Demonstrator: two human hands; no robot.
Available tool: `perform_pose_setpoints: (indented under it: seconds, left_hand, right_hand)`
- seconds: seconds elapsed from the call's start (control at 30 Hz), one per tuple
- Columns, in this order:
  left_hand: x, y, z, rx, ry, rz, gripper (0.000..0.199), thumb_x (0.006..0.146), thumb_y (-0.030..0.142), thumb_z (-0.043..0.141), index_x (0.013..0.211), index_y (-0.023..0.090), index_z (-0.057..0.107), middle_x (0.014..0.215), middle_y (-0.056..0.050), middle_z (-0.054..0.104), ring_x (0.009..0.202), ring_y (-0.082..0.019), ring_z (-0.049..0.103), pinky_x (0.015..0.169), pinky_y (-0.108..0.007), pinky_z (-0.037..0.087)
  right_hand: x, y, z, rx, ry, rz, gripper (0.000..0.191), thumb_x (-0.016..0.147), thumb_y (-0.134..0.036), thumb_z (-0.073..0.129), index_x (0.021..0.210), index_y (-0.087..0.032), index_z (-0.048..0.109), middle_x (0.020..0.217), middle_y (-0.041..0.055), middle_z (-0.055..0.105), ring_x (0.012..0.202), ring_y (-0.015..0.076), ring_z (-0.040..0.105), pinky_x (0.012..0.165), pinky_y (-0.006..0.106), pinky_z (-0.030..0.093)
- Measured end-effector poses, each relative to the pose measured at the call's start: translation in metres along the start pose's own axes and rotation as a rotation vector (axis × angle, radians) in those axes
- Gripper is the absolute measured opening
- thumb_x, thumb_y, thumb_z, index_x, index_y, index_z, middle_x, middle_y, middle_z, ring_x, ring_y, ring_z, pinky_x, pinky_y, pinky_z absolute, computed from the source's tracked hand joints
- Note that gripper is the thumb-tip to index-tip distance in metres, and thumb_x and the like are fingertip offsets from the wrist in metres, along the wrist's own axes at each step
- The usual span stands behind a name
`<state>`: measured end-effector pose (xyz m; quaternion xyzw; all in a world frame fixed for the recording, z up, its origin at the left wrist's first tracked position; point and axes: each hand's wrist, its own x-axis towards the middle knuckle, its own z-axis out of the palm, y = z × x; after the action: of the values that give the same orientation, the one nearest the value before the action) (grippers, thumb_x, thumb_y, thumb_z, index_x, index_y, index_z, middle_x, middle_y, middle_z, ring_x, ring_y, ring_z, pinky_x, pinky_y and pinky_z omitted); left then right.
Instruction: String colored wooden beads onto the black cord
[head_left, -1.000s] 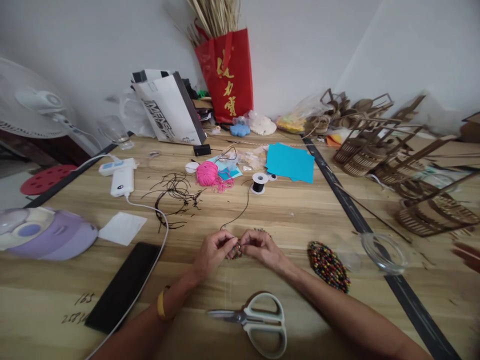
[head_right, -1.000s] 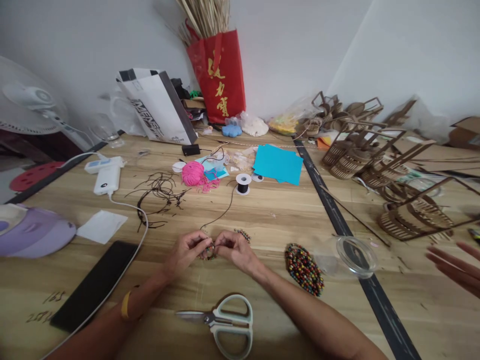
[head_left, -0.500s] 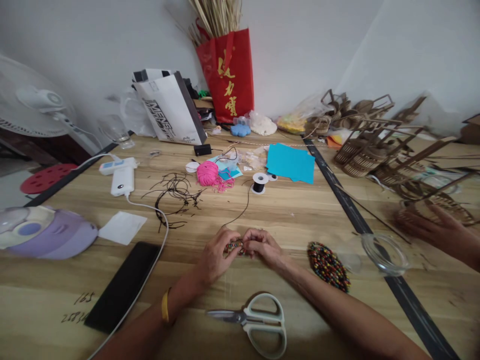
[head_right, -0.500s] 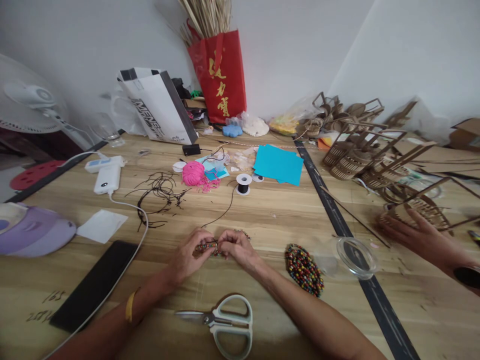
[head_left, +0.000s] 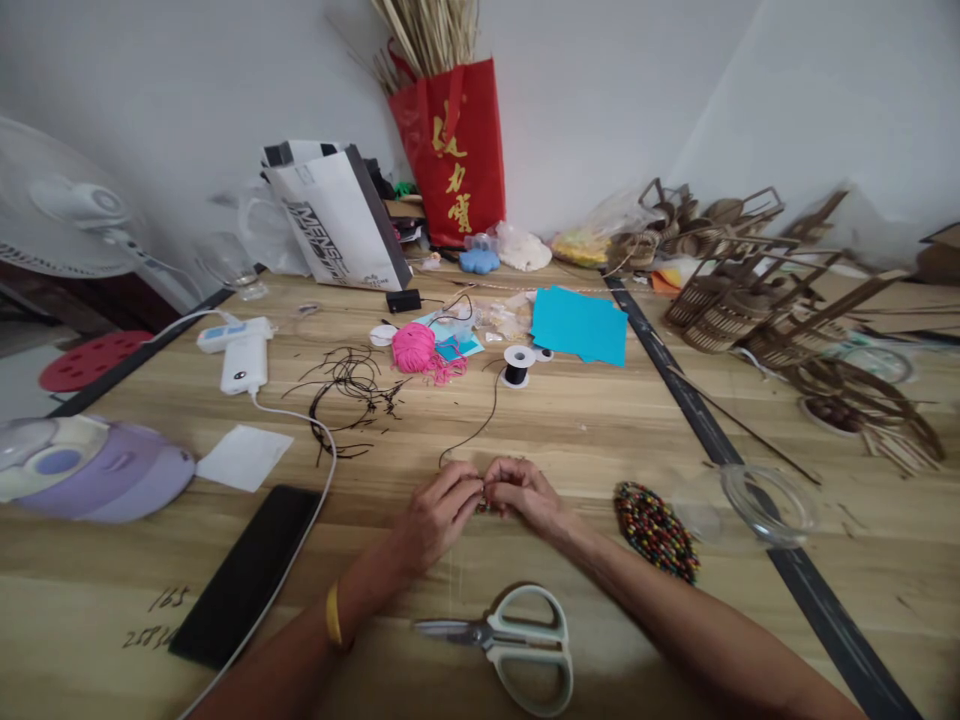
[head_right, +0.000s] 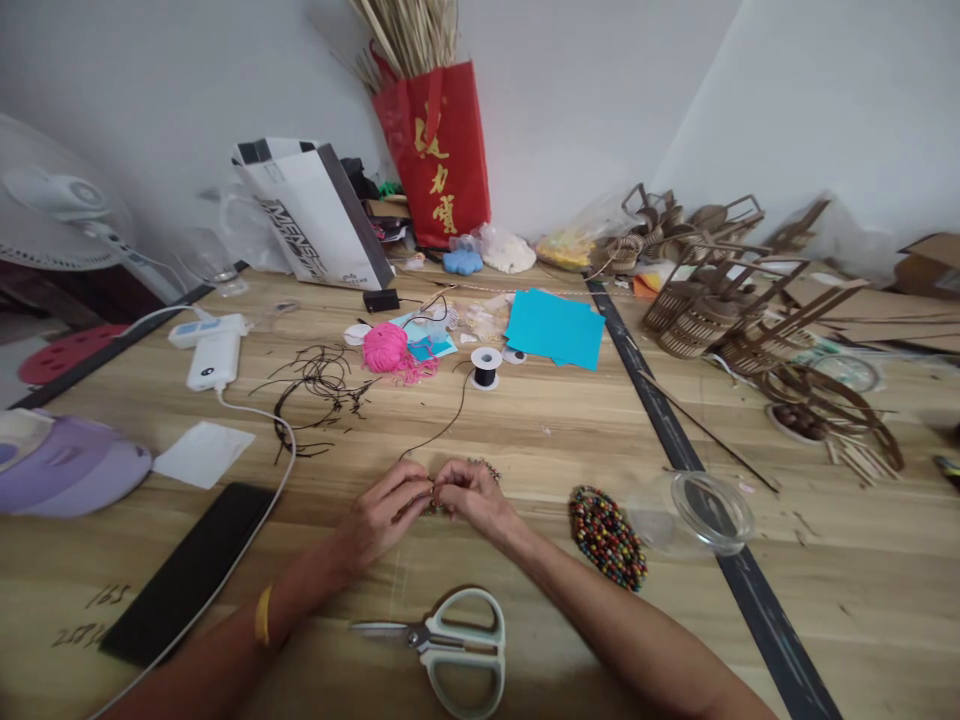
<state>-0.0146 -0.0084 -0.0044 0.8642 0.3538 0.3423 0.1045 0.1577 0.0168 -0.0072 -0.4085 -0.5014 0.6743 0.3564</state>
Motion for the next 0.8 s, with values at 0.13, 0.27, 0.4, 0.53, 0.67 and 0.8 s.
perform_pose_setpoints:
  seconds: [0.13,0.27,0.4,0.53,0.67,0.8]
  left_hand:
    - [0.001,-0.001,0.000,-0.016,-0.007,0.019,0.013,0.088,0.010,0.048,0.094,0.015,0.059,0.091,-0.007,0.063,0.088,-0.016,0.060,0.078,-0.028,0.052]
    - [0.002,-0.002,0.001,-0.096,-0.002,-0.038,0.011,0.085,0.011,0.051,0.083,0.016,0.061,0.080,-0.006,0.065,0.078,-0.015,0.061,0.072,-0.027,0.051]
    - [0.006,-0.003,-0.001,-0.246,-0.031,-0.246,0.008,0.077,0.010,0.056,0.075,0.016,0.062,0.073,-0.004,0.066,0.070,-0.014,0.061,0.066,-0.024,0.049]
    - [0.011,-0.002,-0.005,-0.439,-0.089,-0.496,0.005,0.071,0.011,0.059,0.072,0.015,0.062,0.068,-0.002,0.065,0.063,-0.013,0.061,0.058,-0.021,0.046]
    - [0.013,-0.002,-0.006,-0.695,-0.097,-0.680,0.006,0.069,0.017,0.064,0.072,0.013,0.061,0.066,-0.001,0.064,0.062,-0.012,0.060,0.059,-0.021,0.047]
    - [0.012,-0.004,-0.003,-0.850,-0.083,-0.749,0.013,0.068,0.020,0.068,0.072,0.012,0.059,0.065,0.000,0.062,0.060,-0.010,0.057,0.059,-0.020,0.044]
  right_hand:
    - [-0.001,-0.001,0.000,-0.074,-0.023,-0.013,0.006,0.060,-0.021,0.056,0.061,-0.016,0.055,0.050,-0.0051,0.052,0.043,0.0066,0.043,0.039,0.016,0.036]
    - [-0.002,-0.002,-0.002,-0.180,-0.033,-0.071,0.005,0.063,-0.020,0.056,0.061,-0.015,0.055,0.052,-0.0048,0.052,0.045,0.0061,0.042,0.043,0.016,0.034]
    - [-0.005,-0.007,-0.003,-0.248,-0.075,-0.121,0.007,0.067,-0.021,0.059,0.064,-0.015,0.056,0.054,-0.0041,0.052,0.050,0.0068,0.042,0.048,0.018,0.033]
    - [-0.007,-0.011,-0.004,-0.318,-0.084,-0.133,0.008,0.069,-0.022,0.060,0.068,-0.015,0.058,0.056,-0.0038,0.051,0.051,0.0072,0.041,0.048,0.018,0.031]
    - [-0.008,-0.012,-0.004,-0.330,-0.068,-0.161,0.010,0.072,-0.023,0.061,0.073,-0.014,0.058,0.061,-0.0023,0.053,0.055,0.0081,0.043,0.051,0.019,0.032]
    - [-0.008,-0.011,-0.004,-0.303,-0.085,-0.166,0.014,0.073,-0.027,0.063,0.076,-0.014,0.058,0.061,-0.0024,0.051,0.055,0.0085,0.042,0.051,0.019,0.032]
